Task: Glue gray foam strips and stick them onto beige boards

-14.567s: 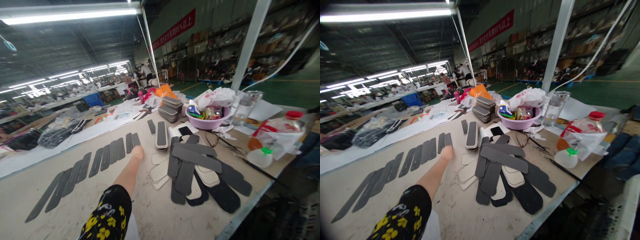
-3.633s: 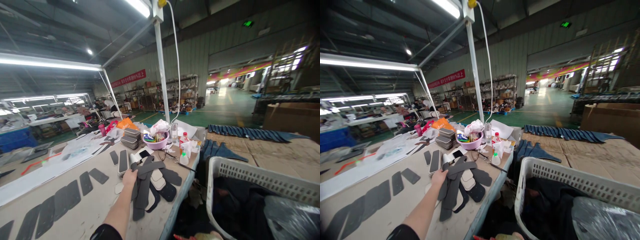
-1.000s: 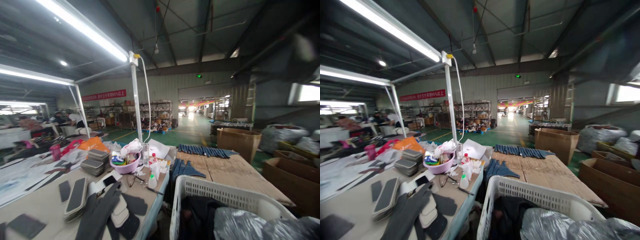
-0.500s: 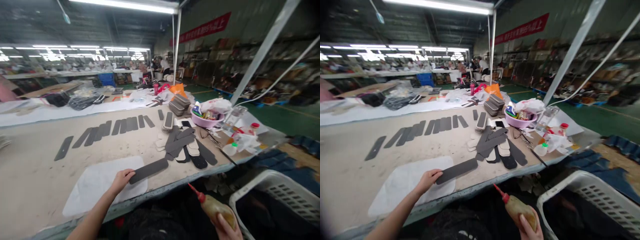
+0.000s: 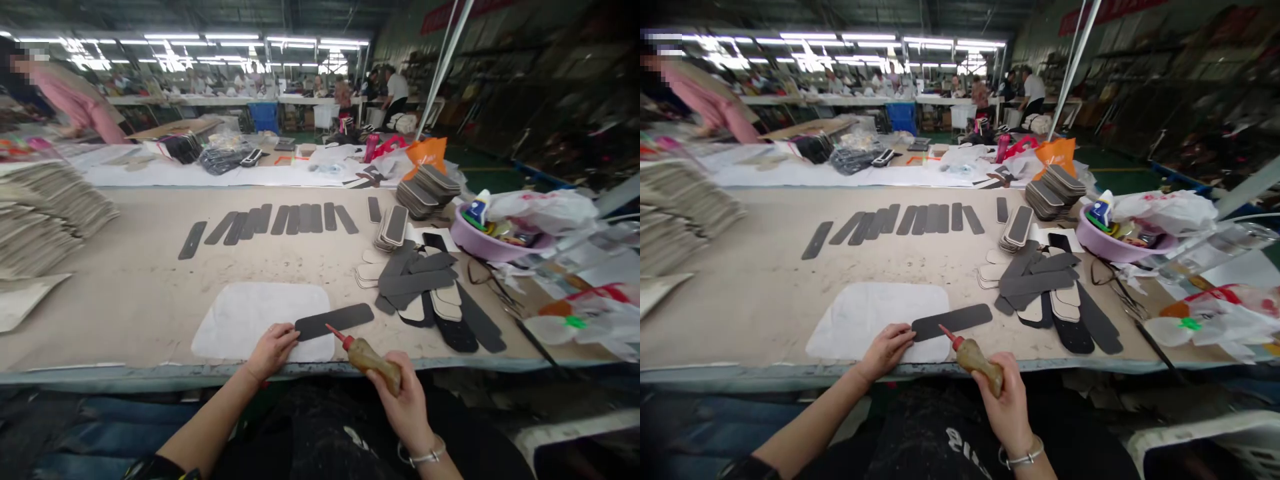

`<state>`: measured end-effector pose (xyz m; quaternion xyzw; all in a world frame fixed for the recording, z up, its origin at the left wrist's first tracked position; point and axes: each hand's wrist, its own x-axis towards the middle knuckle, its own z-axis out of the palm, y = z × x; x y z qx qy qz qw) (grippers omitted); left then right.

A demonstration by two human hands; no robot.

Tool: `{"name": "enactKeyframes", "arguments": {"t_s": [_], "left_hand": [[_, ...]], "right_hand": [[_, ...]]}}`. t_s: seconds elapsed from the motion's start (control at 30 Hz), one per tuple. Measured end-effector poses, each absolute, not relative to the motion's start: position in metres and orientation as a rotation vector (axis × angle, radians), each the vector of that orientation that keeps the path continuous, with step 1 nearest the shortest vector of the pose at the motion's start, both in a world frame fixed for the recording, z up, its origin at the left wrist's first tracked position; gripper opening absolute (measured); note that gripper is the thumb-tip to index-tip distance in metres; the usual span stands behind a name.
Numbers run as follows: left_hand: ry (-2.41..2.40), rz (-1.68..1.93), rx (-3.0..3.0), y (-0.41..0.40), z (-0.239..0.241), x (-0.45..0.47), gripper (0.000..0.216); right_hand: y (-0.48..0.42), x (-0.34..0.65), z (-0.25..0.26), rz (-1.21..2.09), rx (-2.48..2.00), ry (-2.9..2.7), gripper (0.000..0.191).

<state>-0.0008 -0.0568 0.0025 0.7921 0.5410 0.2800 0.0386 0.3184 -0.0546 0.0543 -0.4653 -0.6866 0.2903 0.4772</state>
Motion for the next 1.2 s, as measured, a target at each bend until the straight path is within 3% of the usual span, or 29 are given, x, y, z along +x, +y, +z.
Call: {"name": "enactKeyframes", "arguments": {"t_s": [0.33, 0.67, 1.2], "left_hand": [[1.564, 0.808, 2.456, -0.055, 0.003, -0.002, 0.024], [1.570, 0.812, 2.415, -0.055, 0.003, -0.001, 0.024], [1.602, 0.792, 2.409, -0.053, 0.002, -0.002, 0.022]], "right_hand": [[-0.030, 0.263, 0.049, 0.708, -0.880, -2.067, 0.014], [-0.030, 0.250, 0.047, 0.714, -0.912, -2.177, 0.026], [-0.006, 0.329, 0.029, 0.263, -1.246, -1.989, 0.021]]}}
